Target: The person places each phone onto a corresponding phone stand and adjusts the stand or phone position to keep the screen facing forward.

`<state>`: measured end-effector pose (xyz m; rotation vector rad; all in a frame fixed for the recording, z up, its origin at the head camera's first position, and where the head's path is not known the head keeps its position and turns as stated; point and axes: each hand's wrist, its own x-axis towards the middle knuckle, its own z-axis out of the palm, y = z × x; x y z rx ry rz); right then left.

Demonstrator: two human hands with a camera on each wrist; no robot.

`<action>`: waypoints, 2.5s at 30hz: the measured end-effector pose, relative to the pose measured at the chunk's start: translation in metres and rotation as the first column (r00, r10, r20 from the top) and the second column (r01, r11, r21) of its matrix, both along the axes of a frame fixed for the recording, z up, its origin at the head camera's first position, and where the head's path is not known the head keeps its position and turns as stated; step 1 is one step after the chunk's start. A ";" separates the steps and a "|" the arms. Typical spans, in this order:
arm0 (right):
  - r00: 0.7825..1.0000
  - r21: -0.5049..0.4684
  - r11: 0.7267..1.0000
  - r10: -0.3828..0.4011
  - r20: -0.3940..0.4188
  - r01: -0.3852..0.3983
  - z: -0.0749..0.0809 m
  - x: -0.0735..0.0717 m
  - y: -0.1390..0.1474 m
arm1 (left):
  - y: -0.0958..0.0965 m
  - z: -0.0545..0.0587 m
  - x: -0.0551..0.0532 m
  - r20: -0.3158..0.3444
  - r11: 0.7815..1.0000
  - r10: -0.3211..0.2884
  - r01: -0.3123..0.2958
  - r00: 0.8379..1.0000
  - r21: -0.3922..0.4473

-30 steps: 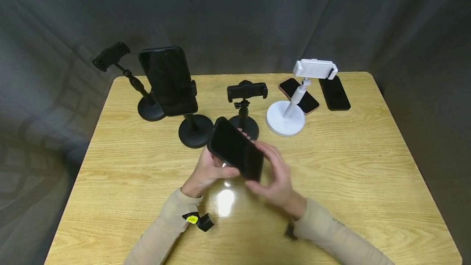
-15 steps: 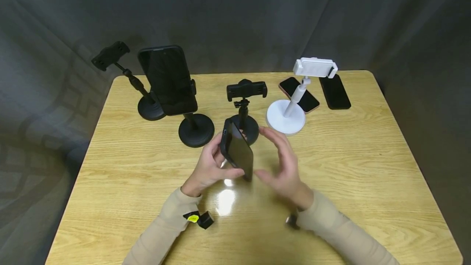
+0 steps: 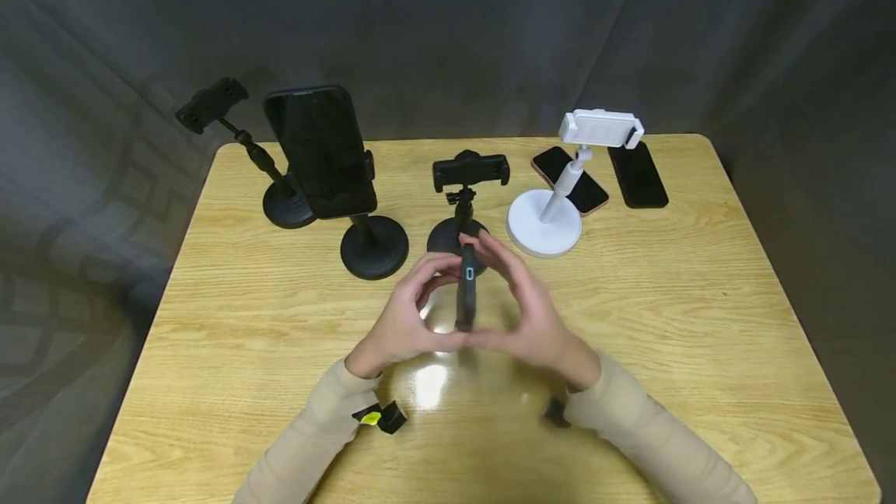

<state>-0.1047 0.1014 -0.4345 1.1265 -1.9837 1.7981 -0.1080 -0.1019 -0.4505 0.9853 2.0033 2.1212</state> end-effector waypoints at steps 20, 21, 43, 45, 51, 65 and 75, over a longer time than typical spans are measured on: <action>0.996 -0.149 0.985 0.086 0.016 -0.083 0.004 -0.002 0.002 | 0.000 -0.001 0.007 -0.171 0.970 0.034 -0.074 0.985 -0.233; 0.996 -0.172 0.981 0.086 0.004 -0.084 0.004 -0.002 0.002 | 0.001 -0.001 0.007 -0.175 0.971 0.034 -0.074 0.984 -0.227; 0.999 -0.508 0.861 0.042 0.034 -0.019 0.011 0.001 -0.002 | 0.009 -0.023 0.003 -0.934 0.905 0.234 -0.412 0.271 0.107; 0.998 -0.522 0.853 0.044 0.034 -0.020 0.012 0.001 -0.002 | 0.008 -0.025 0.002 -0.943 0.903 0.239 -0.411 0.232 0.128; 0.997 -0.543 0.840 0.060 0.048 -0.024 0.012 0.003 -0.003 | 0.008 -0.026 0.000 -0.952 0.895 0.271 -0.401 0.141 0.195; 0.982 -0.557 0.830 0.082 0.172 0.028 0.008 0.005 -0.005 | 0.012 -0.012 0.004 -0.930 0.884 0.344 -0.378 0.126 0.276; 0.960 -0.472 0.880 0.088 0.267 0.051 0.001 0.002 0.001 | 0.006 -0.004 0.008 -0.908 0.884 0.367 -0.380 0.200 0.273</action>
